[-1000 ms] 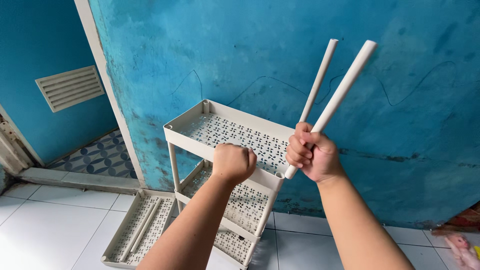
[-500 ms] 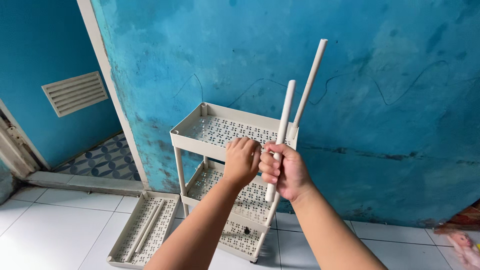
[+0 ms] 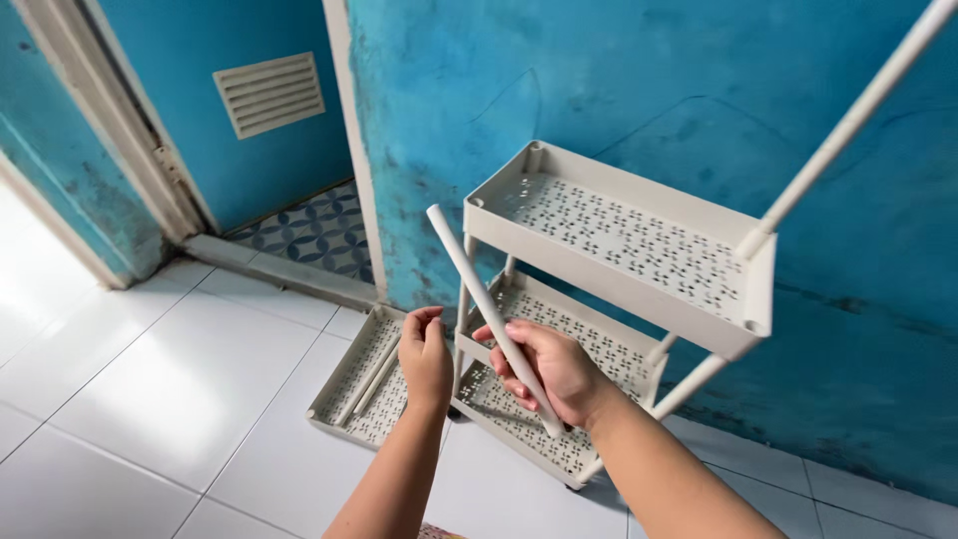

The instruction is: The person assembles a white plastic three-tier rolling cart by inserting vertical support poles into the perforated trays and securing them. The person handles the trays and poles by hand, aligning and pushing the poles into place to form the cart structure.

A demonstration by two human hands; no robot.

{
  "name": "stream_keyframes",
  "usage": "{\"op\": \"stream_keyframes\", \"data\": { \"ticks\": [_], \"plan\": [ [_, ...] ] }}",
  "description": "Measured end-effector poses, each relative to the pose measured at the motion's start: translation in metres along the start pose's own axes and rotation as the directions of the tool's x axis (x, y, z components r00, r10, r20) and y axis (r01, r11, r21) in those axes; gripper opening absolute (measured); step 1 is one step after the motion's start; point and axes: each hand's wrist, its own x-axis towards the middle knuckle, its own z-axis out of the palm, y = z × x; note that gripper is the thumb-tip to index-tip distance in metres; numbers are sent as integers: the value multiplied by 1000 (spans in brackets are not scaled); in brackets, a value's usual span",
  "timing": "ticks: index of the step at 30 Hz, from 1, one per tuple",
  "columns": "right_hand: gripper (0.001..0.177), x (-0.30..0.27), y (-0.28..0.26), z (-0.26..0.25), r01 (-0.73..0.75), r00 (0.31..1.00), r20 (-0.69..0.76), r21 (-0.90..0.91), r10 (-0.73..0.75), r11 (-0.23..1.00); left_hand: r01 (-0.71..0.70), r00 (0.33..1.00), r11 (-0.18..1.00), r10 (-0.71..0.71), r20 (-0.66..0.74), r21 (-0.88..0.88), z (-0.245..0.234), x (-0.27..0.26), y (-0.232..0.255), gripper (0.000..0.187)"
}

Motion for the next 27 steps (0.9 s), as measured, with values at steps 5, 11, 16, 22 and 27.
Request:
{"op": "stream_keyframes", "data": {
  "ticks": [5,11,16,22,27],
  "plan": [
    [34,104,87,1,-248,968,-19,45,249,968,145,985,986,-136,-103,85,-87,10,-60,21],
    [31,216,246,-14,-567,800,-75,227,595,792,485,847,866,-430,-314,122,-176,15,-152,25],
    [22,290,330,-41,-632,727,-155,231,669,740,571,807,796,-501,-312,198,-227,28,-221,25],
    [13,345,385,-66,-683,694,-223,95,684,724,680,733,664,-616,-289,310,-262,42,-274,29],
    [11,393,421,-73,-706,677,-242,56,695,706,701,712,658,-633,-304,275,-277,56,-315,34]
  ]
}}
